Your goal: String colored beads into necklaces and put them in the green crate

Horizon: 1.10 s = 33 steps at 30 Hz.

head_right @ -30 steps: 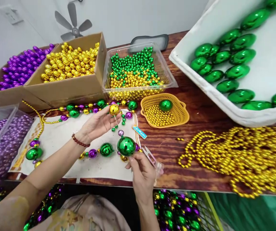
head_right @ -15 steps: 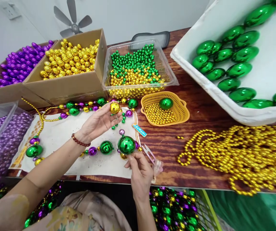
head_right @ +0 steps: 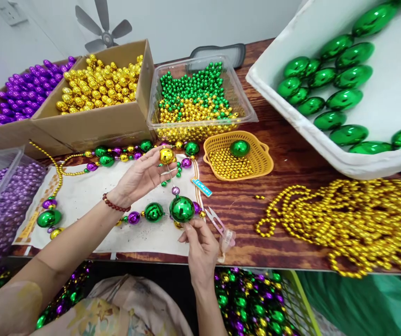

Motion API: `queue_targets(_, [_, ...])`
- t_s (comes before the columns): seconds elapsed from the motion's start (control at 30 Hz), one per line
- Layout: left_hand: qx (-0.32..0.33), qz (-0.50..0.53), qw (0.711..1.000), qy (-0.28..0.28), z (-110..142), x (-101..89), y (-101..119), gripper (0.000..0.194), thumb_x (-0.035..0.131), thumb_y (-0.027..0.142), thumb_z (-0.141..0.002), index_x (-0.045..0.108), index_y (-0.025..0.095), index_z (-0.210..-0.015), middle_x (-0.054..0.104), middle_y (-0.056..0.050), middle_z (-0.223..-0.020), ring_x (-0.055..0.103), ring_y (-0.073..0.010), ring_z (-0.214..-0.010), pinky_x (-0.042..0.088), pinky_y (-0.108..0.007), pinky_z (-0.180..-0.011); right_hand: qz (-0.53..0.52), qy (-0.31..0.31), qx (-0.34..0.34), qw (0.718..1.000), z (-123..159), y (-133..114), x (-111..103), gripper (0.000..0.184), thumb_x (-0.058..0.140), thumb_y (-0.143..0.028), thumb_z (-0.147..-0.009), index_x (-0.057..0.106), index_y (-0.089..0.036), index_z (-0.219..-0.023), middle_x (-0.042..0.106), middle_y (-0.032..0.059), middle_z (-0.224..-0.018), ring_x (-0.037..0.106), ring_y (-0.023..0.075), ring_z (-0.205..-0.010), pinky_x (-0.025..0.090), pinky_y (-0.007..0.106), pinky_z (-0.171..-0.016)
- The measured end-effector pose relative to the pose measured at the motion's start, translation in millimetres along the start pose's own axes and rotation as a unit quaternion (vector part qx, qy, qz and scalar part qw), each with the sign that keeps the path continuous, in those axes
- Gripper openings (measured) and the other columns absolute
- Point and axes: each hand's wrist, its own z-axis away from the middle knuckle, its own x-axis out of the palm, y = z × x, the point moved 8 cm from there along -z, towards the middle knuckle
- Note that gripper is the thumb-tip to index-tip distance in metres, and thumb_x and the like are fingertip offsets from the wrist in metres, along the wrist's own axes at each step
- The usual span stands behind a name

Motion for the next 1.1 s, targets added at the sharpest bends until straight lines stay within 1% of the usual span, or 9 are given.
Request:
queue_targets(0.1, [-0.002, -0.016, 1.000, -0.001, 1.8, 1.6, -0.9, 0.018, 0.073, 0.024, -0.089, 0.071, 0.022, -0.107, 0.074, -0.005, -0.106, 0.074, -0.0203, -0.094, 0.053, -0.047, -0.104, -0.005, 0.003, 0.007, 1.000, 1.1, 4.1, -0.7, 0.023, 0.071, -0.039, -0.085, 0.065, -0.018, -0.076, 0.060, -0.0024, -0.053, 0.055, 0.0126, -0.050, 0.045, 0.025, -0.055])
queue_targets(0.23, [0.005, -0.033, 0.999, -0.024, 7.0, 10.3, -3.4, 0.023, 0.075, 0.027, -0.087, 0.072, 0.023, -0.109, 0.074, -0.006, -0.109, 0.074, -0.0215, -0.098, 0.053, -0.046, -0.104, -0.027, 0.003, 0.011, 1.000, 2.4, 12.4, 1.4, 0.022, 0.070, -0.038, -0.086, 0.065, -0.018, -0.078, 0.059, -0.0030, -0.053, 0.056, 0.0132, -0.051, 0.046, 0.027, -0.059])
queue_targets(0.4, [0.038, -0.068, 0.996, -0.039, 15.6, 18.4, -10.1, 0.024, 0.077, 0.031, -0.085, 0.074, 0.024, -0.109, 0.074, -0.007, -0.114, 0.072, -0.0209, -0.099, 0.054, -0.042, -0.100, -0.080, 0.003, 0.013, 0.997, -1.0, 21.9, 6.8, 0.022, 0.070, -0.039, -0.087, 0.066, -0.018, -0.082, 0.060, -0.0035, -0.056, 0.054, 0.0125, -0.051, 0.046, 0.029, -0.063])
queue_targets(0.5, [0.062, -0.079, 0.994, -0.031, 18.8, 16.6, -12.4, 0.024, 0.077, 0.031, -0.084, 0.075, 0.025, -0.107, 0.072, -0.006, -0.122, 0.072, -0.0206, -0.099, 0.054, -0.040, -0.098, -0.090, 0.008, 0.020, 0.996, -5.2, 24.3, 7.2, 0.026, 0.071, -0.043, -0.085, 0.065, -0.018, -0.079, 0.060, -0.0031, -0.054, 0.053, 0.0129, -0.050, 0.046, 0.030, -0.063])
queue_targets(0.6, [0.060, -0.076, 0.995, -0.029, 19.6, 13.0, -16.2, 0.025, 0.077, 0.031, -0.085, 0.074, 0.026, -0.109, 0.069, -0.006, -0.127, 0.072, -0.0212, -0.100, 0.055, -0.041, -0.098, -0.084, -0.004, 0.020, 0.996, -7.9, 24.3, 7.1, 0.027, 0.072, -0.043, -0.085, 0.065, -0.018, -0.076, 0.061, -0.0018, -0.054, 0.056, 0.0143, -0.053, 0.047, 0.030, -0.064])
queue_targets(0.77, [0.043, -0.057, 0.997, -0.017, 20.9, 7.9, -25.7, 0.028, 0.076, 0.033, -0.084, 0.073, 0.028, -0.112, 0.072, -0.005, -0.111, 0.072, -0.0229, -0.101, 0.055, -0.044, -0.098, -0.106, 0.003, 0.029, 0.994, -7.2, 28.5, 4.1, 0.026, 0.073, -0.043, -0.083, 0.066, -0.018, -0.079, 0.061, -0.0019, -0.057, 0.054, 0.0131, -0.052, 0.048, 0.030, -0.064])
queue_targets(0.97, [0.053, -0.051, 0.997, -0.011, 21.8, 7.0, -31.2, 0.029, 0.077, 0.032, -0.083, 0.073, 0.028, -0.112, 0.072, -0.004, -0.108, 0.072, -0.0207, -0.096, 0.054, -0.042, -0.098, -0.127, 0.017, 0.043, 0.991, -6.6, 33.2, 5.6, 0.026, 0.074, -0.042, -0.082, 0.067, -0.017, -0.077, 0.065, -0.0007, -0.063, 0.055, 0.0115, -0.051, 0.048, 0.029, -0.063])
queue_targets(1.03, [0.046, -0.063, 0.997, -0.004, 21.2, 4.2, -33.2, 0.029, 0.078, 0.030, -0.082, 0.073, 0.027, -0.110, 0.072, -0.005, -0.108, 0.071, -0.0209, -0.099, 0.053, -0.041, -0.097, -0.127, 0.008, 0.041, 0.991, -8.4, 31.0, 6.5, 0.027, 0.075, -0.042, -0.082, 0.067, -0.017, -0.076, 0.066, -0.0003, -0.063, 0.055, 0.0114, -0.050, 0.048, 0.029, -0.062])
queue_targets(1.1, [0.039, -0.066, 0.997, 0.009, 20.6, -0.3, -35.4, 0.029, 0.079, 0.031, -0.082, 0.072, 0.027, -0.110, 0.071, -0.005, -0.113, 0.070, -0.0218, -0.104, 0.052, -0.040, -0.096, -0.118, -0.004, 0.034, 0.992, -10.7, 26.8, 7.1, 0.027, 0.075, -0.042, -0.081, 0.066, -0.018, -0.073, 0.066, -0.0002, -0.061, 0.056, 0.0118, -0.049, 0.049, 0.029, -0.061])
